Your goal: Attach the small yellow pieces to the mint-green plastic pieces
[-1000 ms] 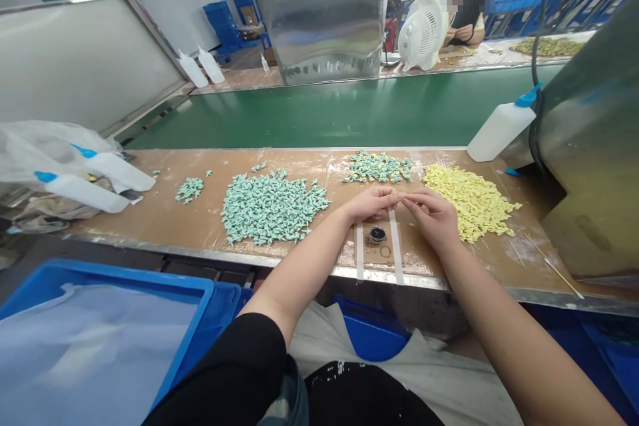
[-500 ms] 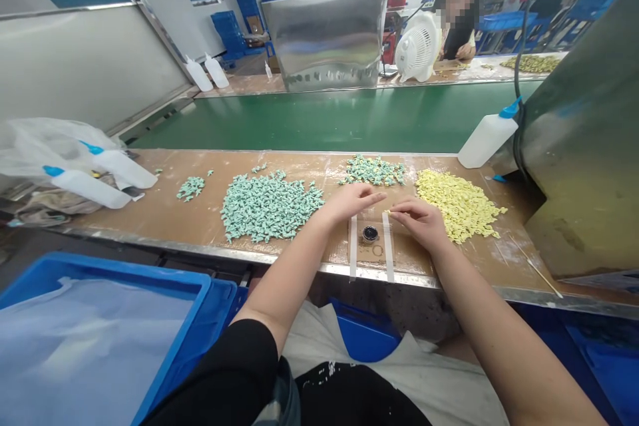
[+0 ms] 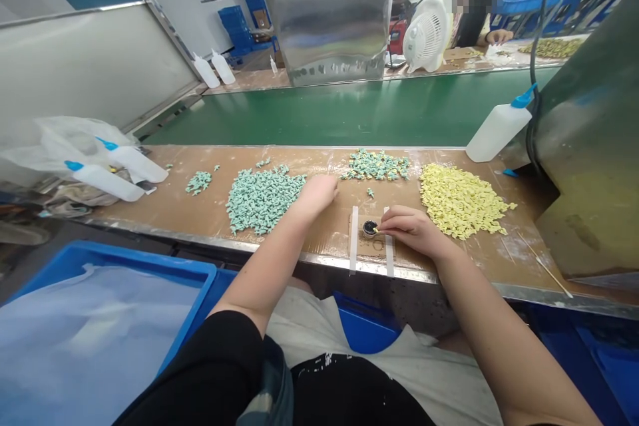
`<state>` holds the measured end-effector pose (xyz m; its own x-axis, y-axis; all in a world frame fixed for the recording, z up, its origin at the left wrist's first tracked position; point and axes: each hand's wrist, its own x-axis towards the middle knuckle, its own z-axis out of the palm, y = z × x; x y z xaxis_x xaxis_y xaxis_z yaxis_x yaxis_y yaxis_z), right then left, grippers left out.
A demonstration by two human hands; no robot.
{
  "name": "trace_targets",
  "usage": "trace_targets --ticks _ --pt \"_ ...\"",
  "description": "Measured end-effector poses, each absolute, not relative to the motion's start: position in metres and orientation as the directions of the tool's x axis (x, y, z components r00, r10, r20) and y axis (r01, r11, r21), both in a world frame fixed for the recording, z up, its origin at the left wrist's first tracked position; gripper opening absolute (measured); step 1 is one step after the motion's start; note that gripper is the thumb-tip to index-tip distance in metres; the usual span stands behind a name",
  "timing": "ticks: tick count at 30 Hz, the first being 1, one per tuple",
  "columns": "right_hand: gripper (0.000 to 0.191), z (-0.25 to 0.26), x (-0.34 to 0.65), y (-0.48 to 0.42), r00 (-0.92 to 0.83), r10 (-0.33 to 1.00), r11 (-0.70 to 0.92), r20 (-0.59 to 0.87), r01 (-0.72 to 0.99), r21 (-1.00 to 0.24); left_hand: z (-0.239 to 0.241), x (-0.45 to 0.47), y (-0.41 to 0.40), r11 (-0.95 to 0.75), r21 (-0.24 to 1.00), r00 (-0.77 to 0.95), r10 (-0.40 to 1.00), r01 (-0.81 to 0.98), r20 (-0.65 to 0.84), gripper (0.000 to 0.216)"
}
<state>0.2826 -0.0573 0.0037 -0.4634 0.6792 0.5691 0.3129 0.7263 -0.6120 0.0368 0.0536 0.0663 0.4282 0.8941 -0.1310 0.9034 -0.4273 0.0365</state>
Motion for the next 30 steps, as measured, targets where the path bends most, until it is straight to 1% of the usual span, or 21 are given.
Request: trace_targets --ticks 1,3,6,8,11,13,15,17,19,20,22,24,26,30 --pt "0.014 0.004 0.283 -0.058 -0.470 0.675 0.730 0.568 0.320 -0.604 0.067 0.040 0.054 -0.432 0.060 0.436 0.890 0.900 -0.131 0.016" --pt "0.015 0.005 0.283 -0.058 -0.482 0.670 0.737 0.565 0.335 -0.587 0.068 0.045 0.053 -0.430 0.071 0.435 0.889 0.900 -0.141 0.017" --pt "0.017 0.005 0.283 -0.058 -0.489 0.661 0.747 0.570 0.357 -0.561 0.068 0.046 0.052 -0.420 0.044 0.422 0.896 0.906 -0.135 0.031" --pt "0.018 0.005 0.283 -0.058 -0.492 0.657 0.751 0.570 0.367 -0.549 0.066 0.044 0.052 -0.437 0.044 0.438 0.885 0.898 -0.159 0.035" --pt "0.019 0.004 0.283 -0.057 -0.498 0.657 0.752 0.567 0.373 -0.544 0.061 0.041 0.054 -0.473 0.064 0.475 0.856 0.879 -0.203 0.023" --pt "0.019 0.004 0.283 -0.057 -0.496 0.656 0.752 0.569 0.371 -0.544 0.057 0.039 0.057 -0.485 0.086 0.492 0.846 0.870 -0.203 0.015" --pt "0.018 0.004 0.283 -0.058 -0.483 0.657 0.752 0.579 0.361 -0.552 0.055 0.039 0.059 -0.483 0.133 0.501 0.845 0.865 -0.189 0.010" --pt "0.016 0.004 0.283 -0.058 -0.430 0.662 0.749 0.614 0.354 -0.559 0.053 0.040 0.061 -0.480 0.234 0.519 0.842 0.846 -0.147 0.007" --pt "0.013 0.004 0.284 -0.058 -0.331 0.675 0.735 0.659 0.375 -0.565 0.052 0.045 0.060 -0.484 0.402 0.558 0.826 0.777 -0.082 0.005" --pt "0.011 0.003 0.284 -0.057 -0.271 0.683 0.721 0.678 0.397 -0.567 0.051 0.049 0.060 -0.483 0.506 0.584 0.810 0.715 -0.051 0.005" --pt "0.009 0.002 0.285 -0.056 -0.153 0.696 0.681 0.702 0.451 -0.577 0.048 0.060 0.059 -0.441 0.712 0.640 0.768 0.546 -0.015 0.012" --pt "0.009 0.001 0.285 -0.054 -0.042 0.698 0.635 0.715 0.499 -0.590 0.043 0.075 0.058 -0.359 0.851 0.681 0.732 0.382 0.003 0.024" --pt "0.010 0.001 0.286 -0.053 0.057 0.690 0.589 0.722 0.536 -0.605 0.034 0.089 0.058 -0.298 0.914 0.689 0.724 0.277 0.027 0.030" --pt "0.013 0.000 0.288 -0.048 0.176 0.680 0.518 0.712 0.573 -0.636 0.013 0.110 0.059 -0.211 0.966 0.650 0.757 0.147 0.067 0.027"
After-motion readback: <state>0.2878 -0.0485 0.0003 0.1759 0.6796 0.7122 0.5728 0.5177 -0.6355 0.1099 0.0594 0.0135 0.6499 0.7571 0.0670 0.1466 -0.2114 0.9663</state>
